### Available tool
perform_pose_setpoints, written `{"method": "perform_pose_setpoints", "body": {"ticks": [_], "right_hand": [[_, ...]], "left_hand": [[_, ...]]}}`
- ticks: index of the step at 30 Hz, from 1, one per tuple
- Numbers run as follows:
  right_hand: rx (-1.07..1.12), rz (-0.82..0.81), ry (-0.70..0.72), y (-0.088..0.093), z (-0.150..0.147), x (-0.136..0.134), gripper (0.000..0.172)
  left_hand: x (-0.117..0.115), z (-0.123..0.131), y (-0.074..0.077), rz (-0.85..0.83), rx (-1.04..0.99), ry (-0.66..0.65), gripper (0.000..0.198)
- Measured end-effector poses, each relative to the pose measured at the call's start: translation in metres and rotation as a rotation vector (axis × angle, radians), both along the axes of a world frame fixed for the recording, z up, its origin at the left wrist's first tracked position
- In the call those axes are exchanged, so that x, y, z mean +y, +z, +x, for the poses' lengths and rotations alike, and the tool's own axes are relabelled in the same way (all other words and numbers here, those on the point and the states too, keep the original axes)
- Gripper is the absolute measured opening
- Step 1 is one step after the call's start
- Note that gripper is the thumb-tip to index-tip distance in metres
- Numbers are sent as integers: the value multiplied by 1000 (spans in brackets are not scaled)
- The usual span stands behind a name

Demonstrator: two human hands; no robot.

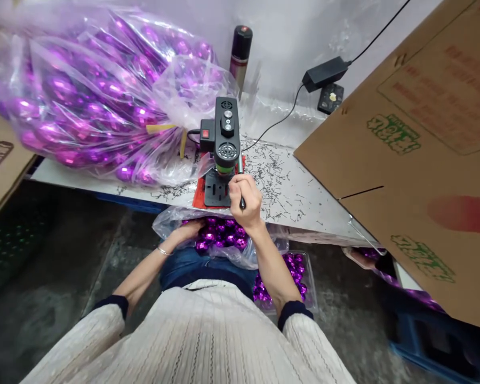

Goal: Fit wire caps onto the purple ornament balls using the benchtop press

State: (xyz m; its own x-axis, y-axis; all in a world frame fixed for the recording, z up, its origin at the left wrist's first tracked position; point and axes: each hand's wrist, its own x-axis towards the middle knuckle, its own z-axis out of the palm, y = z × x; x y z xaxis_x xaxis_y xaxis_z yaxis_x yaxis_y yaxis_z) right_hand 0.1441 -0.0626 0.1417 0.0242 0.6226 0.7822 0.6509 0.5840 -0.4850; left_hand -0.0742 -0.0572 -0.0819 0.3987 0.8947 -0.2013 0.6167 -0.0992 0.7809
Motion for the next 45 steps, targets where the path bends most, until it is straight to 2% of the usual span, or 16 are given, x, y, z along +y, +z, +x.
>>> {"method": "perform_pose_setpoints", "body": {"ticks": [2, 5, 7, 9, 12, 14, 16, 18, 21, 26, 31, 36, 38, 40, 43, 45], "right_hand": [[30, -87, 8, -1, 7, -2, 20], [138, -190, -87, -12, 18, -22, 55], [170, -238, -145, -30, 21, -50, 61], [52, -329, -30, -58, 15, -82, 48], [-341, -663, 270, -105, -14, -119, 28], [-596, -964, 293, -131, -37, -126, 36], [-800, -1216, 206, -148, -54, -121, 49], [-875, -1326, 154, -157, -61, -112, 56], [-892, -1377, 176, -158, -52, -106, 52], [-868, -1435, 305, -141, -16, -126, 39], [-735, -1440, 440, -112, 31, -162, 40], [-527, -1281, 617, -73, 51, -190, 39], [-516, -1186, 659, -47, 56, -201, 40], [-527, -1089, 690, -15, 63, -215, 39], [-520, -925, 625, 29, 75, -237, 39], [-495, -882, 592, 46, 80, -247, 37]], "left_hand": [[-12, -18, 8, -33, 23, -103, 15], [-32, -47, 20, -15, 77, -216, 32], [-48, -61, 26, 38, 160, -315, 35], [-62, -67, 29, 91, 260, -425, 33], [-80, -59, 30, 145, 393, -516, 44], [-86, -44, 31, 168, 489, -506, 58], [-85, -27, 32, 125, 601, -438, 61], [-78, -10, 34, 36, 700, -349, 53], [-60, 8, 36, -72, 792, -258, 53], [-41, 9, 53, -125, 842, -219, 61], [-59, -20, 86, -182, 867, -248, 54], [-73, -38, 116, -227, 923, -222, 56], [-77, -41, 136, -216, 936, -220, 61], [-84, -46, 163, -192, 936, -235, 62], [-99, -55, 208, -178, 937, -272, 60], [-108, -61, 229, -187, 949, -288, 58]]}}
